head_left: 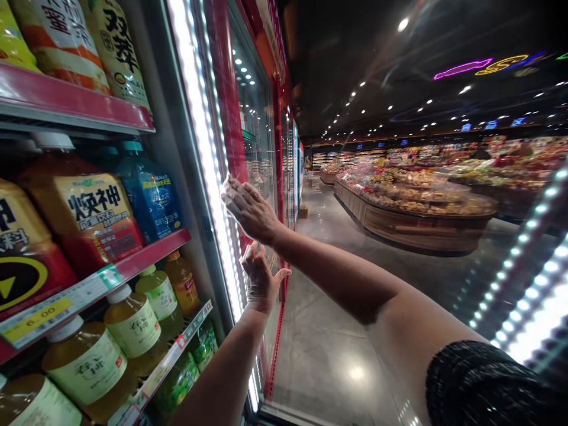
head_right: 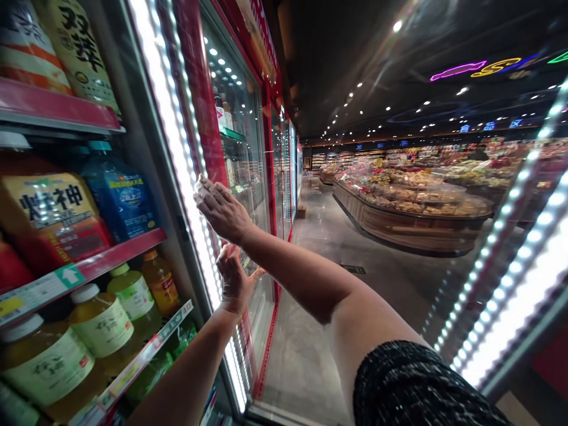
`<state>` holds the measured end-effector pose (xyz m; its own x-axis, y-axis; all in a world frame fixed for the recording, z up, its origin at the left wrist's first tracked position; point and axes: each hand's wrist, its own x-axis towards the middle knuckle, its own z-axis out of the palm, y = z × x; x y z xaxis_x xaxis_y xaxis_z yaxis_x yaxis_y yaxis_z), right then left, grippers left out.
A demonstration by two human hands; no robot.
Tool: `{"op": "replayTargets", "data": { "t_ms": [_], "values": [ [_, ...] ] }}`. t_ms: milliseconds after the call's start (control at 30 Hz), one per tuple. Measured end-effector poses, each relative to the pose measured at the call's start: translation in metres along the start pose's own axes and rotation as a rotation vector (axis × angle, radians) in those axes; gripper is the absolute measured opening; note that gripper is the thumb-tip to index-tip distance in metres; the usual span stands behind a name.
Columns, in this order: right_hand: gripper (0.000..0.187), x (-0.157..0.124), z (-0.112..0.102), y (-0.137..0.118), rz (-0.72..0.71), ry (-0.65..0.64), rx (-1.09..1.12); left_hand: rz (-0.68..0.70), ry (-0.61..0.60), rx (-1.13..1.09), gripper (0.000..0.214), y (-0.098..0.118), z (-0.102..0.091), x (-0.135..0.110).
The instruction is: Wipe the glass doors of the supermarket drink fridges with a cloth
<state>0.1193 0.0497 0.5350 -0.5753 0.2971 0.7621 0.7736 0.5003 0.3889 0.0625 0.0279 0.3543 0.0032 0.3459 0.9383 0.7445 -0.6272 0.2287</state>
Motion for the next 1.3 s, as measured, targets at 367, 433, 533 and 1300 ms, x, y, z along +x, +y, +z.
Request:
{"op": "replayTargets", "data": {
  "t_ms": [367, 433, 533, 1300],
  "values": [
    [0.041, 0.033, -0.011, 0.022, 0.031, 0.075, -0.016, 0.012, -0.003, 0.033, 0.094, 0.0, 0.0, 0.002],
    [0.046, 0.048, -0.012, 0.022, 0.119, 0.141, -0.01, -0.002, -0.008, 0.025, 0.095, 0.0, 0.0, 0.002],
    [0.05, 0.051, -0.005, 0.01, 0.142, 0.104, -0.015, 0.003, -0.019, 0.01, 0.098, 0.001, -0.002, 0.003],
    [0.046, 0.032, -0.025, 0.035, -0.032, 0.067, -0.034, 0.073, -0.174, 0.13, 0.132, 0.0, -0.017, 0.037]
  ]
}}
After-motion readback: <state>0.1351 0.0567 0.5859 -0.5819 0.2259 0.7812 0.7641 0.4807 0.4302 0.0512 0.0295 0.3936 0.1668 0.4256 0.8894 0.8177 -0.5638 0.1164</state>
